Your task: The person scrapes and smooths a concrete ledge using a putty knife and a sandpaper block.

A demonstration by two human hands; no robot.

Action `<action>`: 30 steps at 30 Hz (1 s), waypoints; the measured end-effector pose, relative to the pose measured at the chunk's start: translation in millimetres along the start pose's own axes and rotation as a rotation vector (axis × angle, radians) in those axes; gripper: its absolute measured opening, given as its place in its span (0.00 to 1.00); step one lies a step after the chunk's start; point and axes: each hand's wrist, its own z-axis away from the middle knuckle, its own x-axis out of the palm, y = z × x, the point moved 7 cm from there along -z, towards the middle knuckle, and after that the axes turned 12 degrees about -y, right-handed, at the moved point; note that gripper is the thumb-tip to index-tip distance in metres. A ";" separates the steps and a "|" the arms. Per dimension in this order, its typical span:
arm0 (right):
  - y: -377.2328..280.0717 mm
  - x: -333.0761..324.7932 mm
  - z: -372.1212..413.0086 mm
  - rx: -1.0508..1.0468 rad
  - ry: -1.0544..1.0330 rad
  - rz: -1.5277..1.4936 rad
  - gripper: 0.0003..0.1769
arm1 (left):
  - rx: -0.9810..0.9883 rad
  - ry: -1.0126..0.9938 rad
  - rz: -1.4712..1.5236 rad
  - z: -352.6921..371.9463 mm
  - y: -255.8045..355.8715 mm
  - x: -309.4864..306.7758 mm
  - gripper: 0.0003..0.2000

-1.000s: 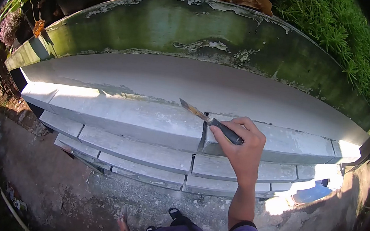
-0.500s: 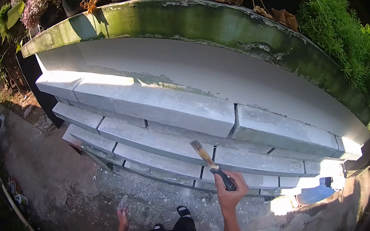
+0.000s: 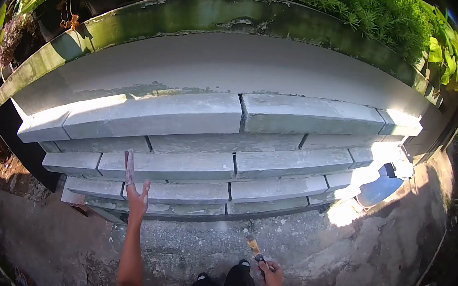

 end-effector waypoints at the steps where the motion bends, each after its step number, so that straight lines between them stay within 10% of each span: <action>1: -5.4 -4.8 1.9 -0.023 0.013 0.022 0.12 | 0.082 0.071 -0.013 -19.3 25.0 -1.8 0.36; 8: -40.6 -52.7 -5.1 -0.200 0.026 0.152 0.14 | 0.470 0.184 -0.256 -113.2 158.2 32.0 0.31; 15: -57.8 -140.7 4.9 -0.261 0.041 0.202 0.15 | 0.333 0.005 -0.803 -134.4 200.2 176.6 0.31; 18: -54.8 -191.2 12.5 -0.227 0.100 0.233 0.16 | 0.039 -0.356 0.196 -143.8 212.9 218.6 0.31; 22: -42.8 -248.4 17.5 -0.204 0.135 0.239 0.16 | 0.302 0.032 -0.476 -134.0 268.0 278.9 0.32; 30: -50.9 -320.0 14.5 -0.304 0.137 0.138 0.15 | 0.322 -0.205 -0.728 -144.6 311.6 462.7 0.40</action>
